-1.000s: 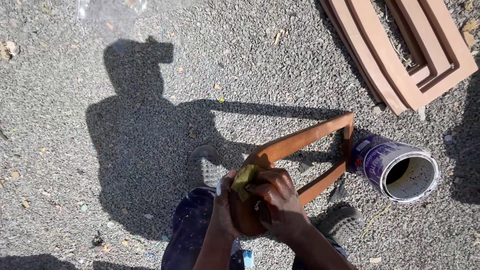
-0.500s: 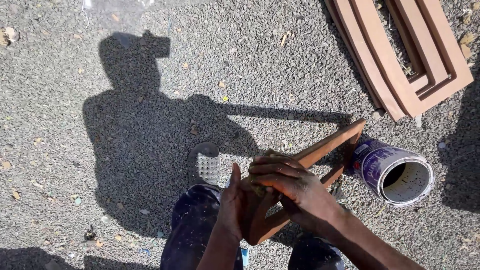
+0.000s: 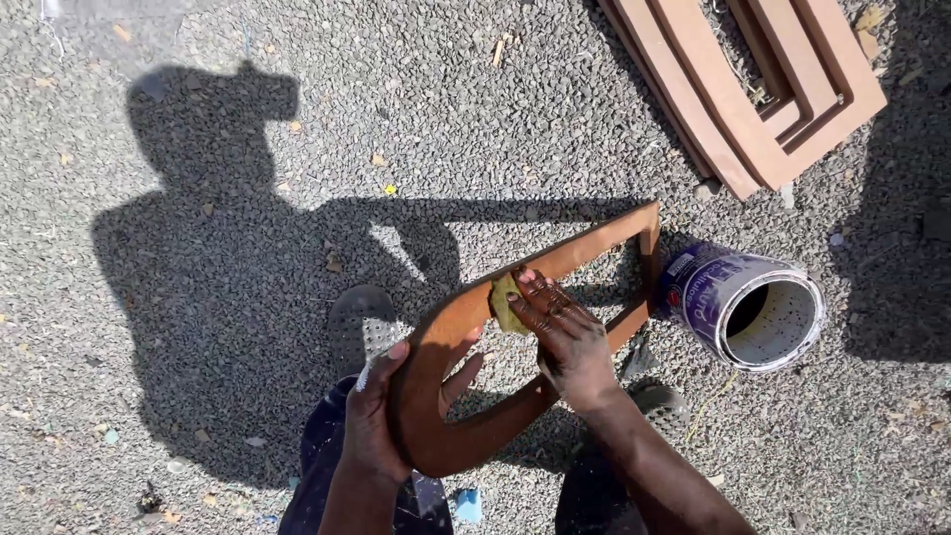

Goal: Applying a dark wood stain to a wooden furniture frame using a sponge

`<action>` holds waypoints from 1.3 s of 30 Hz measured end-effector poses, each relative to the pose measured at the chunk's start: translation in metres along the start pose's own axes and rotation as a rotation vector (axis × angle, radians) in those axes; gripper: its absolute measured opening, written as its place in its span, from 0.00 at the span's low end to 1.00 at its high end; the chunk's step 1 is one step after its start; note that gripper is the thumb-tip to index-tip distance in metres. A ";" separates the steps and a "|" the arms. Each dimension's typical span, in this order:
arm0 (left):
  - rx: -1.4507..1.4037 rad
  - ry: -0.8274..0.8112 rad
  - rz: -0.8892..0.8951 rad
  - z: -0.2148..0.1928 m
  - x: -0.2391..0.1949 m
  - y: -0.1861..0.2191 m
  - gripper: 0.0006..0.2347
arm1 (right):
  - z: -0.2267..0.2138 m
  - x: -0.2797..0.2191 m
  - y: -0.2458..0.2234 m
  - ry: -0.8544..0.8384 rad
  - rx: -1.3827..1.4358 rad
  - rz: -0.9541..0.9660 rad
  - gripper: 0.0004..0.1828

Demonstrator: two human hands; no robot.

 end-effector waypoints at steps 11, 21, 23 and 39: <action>0.908 0.629 -0.138 0.032 -0.001 0.042 0.13 | -0.006 -0.014 0.093 0.290 0.013 0.951 0.16; 1.703 0.651 -0.304 0.046 0.026 0.040 0.20 | 0.066 -0.010 0.032 0.270 0.078 0.514 0.15; 1.598 0.761 -0.401 0.054 0.024 0.040 0.20 | 0.066 -0.029 0.098 0.395 -0.083 0.895 0.04; 1.556 0.847 -0.449 0.040 0.036 0.044 0.22 | 0.068 -0.020 0.074 0.241 0.099 0.725 0.18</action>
Point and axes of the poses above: each hand's wrist, its own x-axis towards the middle knuckle, its own z-axis out of the palm, y = z × x, the point moved 1 cm from there along x, towards the middle knuckle, and after that the axes turned 11 degrees about -z, right-handed, at the moved point
